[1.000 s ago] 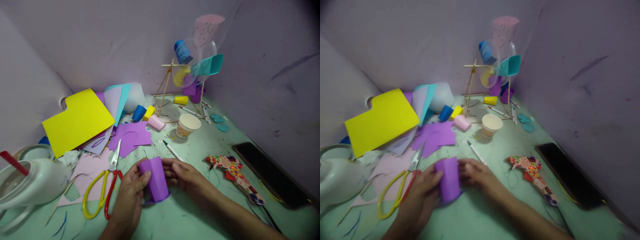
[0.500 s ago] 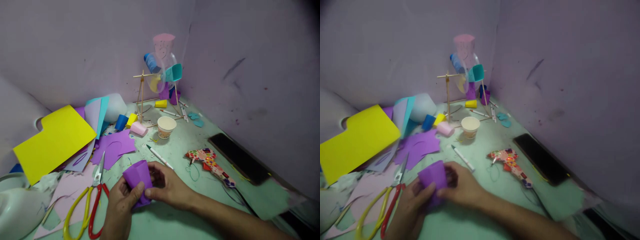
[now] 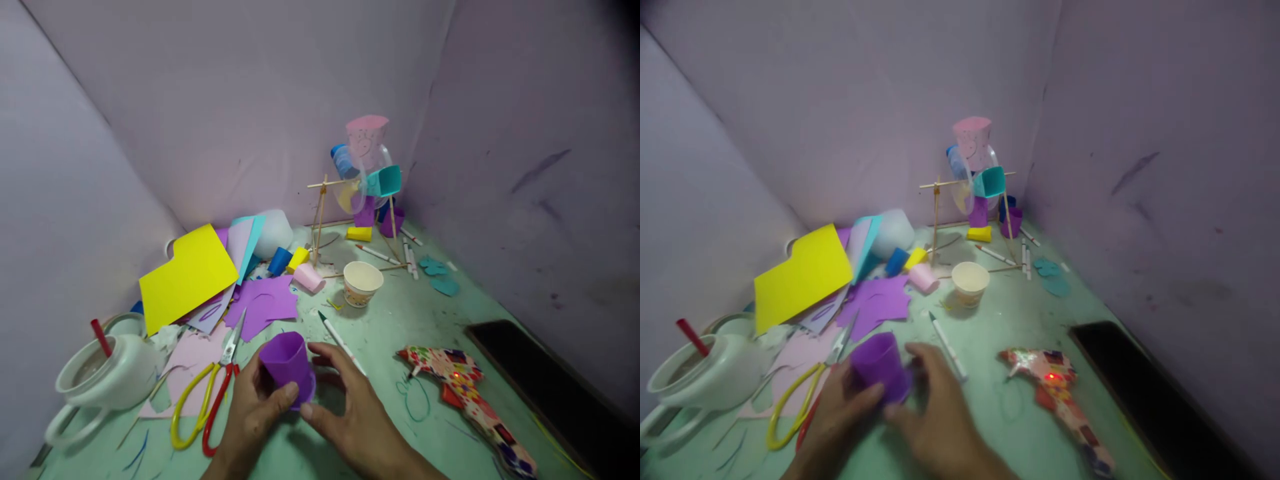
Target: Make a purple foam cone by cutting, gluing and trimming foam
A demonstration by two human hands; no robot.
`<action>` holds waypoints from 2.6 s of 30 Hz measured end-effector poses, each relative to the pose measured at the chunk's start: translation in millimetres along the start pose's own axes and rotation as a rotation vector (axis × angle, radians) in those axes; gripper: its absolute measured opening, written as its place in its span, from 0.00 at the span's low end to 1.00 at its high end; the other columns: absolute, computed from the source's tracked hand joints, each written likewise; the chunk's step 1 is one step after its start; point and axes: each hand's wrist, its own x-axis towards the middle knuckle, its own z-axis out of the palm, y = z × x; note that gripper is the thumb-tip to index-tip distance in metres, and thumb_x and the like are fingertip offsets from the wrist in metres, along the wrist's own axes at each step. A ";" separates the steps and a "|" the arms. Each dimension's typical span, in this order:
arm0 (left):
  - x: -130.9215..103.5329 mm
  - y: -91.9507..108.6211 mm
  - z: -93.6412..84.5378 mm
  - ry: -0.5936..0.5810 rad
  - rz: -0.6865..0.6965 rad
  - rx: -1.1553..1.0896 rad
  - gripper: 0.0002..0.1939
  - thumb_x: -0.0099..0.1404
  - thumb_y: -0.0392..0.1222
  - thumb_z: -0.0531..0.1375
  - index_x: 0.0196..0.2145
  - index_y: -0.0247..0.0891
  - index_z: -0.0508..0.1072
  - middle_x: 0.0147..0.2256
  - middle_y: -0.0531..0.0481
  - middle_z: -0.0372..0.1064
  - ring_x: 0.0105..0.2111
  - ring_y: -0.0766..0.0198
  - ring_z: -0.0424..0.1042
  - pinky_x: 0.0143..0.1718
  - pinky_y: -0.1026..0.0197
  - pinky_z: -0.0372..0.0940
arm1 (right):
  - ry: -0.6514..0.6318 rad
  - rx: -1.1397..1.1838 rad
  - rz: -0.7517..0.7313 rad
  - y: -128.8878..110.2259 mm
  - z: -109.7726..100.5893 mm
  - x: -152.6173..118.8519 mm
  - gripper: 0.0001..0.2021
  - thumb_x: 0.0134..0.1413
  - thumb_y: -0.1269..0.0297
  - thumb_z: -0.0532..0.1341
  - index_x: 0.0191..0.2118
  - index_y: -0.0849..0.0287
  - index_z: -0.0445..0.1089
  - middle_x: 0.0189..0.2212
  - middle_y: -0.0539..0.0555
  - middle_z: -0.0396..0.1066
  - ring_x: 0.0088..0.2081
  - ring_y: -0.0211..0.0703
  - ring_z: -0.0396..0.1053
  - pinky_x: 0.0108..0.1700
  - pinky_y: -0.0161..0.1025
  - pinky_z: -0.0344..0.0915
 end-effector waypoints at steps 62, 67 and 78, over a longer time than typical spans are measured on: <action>-14.9 0.3 -18.1 0.175 0.280 0.696 0.13 0.50 0.36 0.59 0.34 0.47 0.78 0.33 0.53 0.77 0.35 0.53 0.74 0.36 0.58 0.68 | -0.013 0.996 0.321 7.2 10.5 5.5 0.19 0.44 0.56 0.68 0.40 0.65 0.75 0.40 0.58 0.72 0.46 0.48 0.66 0.52 0.43 0.57; -24.9 -9.0 -27.8 0.114 0.515 0.846 0.17 0.51 0.34 0.59 0.37 0.49 0.79 0.30 0.51 0.78 0.27 0.57 0.74 0.30 0.61 0.65 | -0.050 0.801 0.272 11.0 9.9 2.6 0.20 0.50 0.50 0.63 0.41 0.61 0.76 0.41 0.58 0.74 0.47 0.52 0.66 0.55 0.50 0.55; -22.6 -12.9 -58.6 -0.237 0.768 1.185 0.24 0.54 0.41 0.62 0.50 0.48 0.72 0.23 0.50 0.75 0.19 0.63 0.71 0.18 0.67 0.59 | -0.077 0.604 0.233 12.7 7.2 -0.4 0.23 0.59 0.45 0.52 0.45 0.56 0.76 0.48 0.60 0.73 0.53 0.55 0.65 0.60 0.55 0.49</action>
